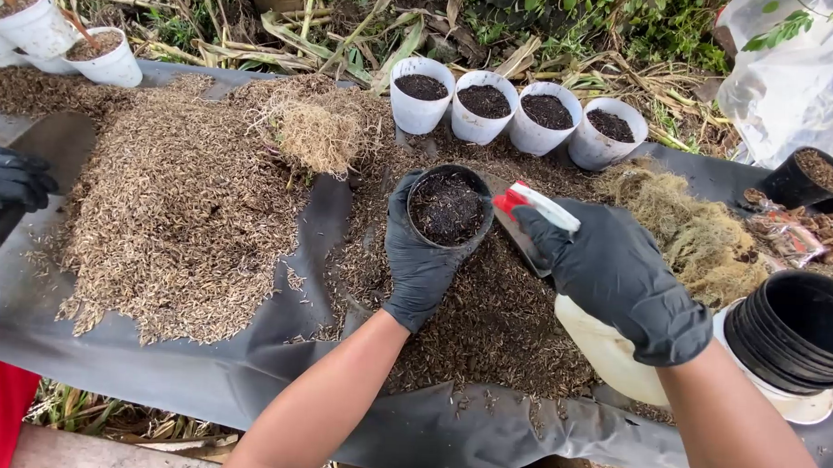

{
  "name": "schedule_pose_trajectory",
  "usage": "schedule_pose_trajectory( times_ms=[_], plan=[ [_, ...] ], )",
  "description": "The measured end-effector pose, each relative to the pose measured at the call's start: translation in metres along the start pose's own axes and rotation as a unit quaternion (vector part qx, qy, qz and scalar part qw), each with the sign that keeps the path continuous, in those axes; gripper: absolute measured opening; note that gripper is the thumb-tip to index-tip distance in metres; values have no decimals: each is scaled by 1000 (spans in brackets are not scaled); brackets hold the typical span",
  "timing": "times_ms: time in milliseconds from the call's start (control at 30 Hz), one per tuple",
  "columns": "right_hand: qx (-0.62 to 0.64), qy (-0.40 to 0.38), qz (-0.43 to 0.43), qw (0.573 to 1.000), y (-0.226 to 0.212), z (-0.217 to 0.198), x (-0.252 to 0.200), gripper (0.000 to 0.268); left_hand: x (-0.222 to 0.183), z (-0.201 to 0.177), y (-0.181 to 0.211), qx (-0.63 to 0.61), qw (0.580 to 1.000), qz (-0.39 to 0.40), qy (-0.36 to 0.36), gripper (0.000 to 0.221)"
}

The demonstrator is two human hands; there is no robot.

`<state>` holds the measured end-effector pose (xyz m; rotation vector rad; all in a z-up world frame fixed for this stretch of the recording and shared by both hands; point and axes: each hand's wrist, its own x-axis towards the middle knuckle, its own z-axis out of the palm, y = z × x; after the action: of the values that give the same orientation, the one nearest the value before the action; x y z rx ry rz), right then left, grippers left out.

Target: Mixing soil components and filling small plastic pots using a trowel and spray bottle.

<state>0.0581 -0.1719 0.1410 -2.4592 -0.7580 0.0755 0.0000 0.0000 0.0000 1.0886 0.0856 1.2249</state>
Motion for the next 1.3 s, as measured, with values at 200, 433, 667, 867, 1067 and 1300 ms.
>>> schedule_pose_trajectory(
  times_ms=[200,433,667,867,1067,1300],
  plan=[
    [-6,-143,88,986,-36,-30,-17,49,2,0,14,-119,988,-100,22,86],
    [65,-118,99,986,6,-18,-3,38,0,6,15,-70,996,-53,29,92],
    [130,79,-211,966,15,-93,25,27,-9,4,19,178,982,65,-23,92],
    [120,247,-175,945,94,-138,121,26,-8,7,23,163,985,58,-21,97],
    [163,378,-72,909,179,-131,244,30,-6,5,21,131,989,54,-34,95],
    [106,505,-23,856,271,-64,327,5,-8,6,20,111,992,37,-45,99]
  ],
)
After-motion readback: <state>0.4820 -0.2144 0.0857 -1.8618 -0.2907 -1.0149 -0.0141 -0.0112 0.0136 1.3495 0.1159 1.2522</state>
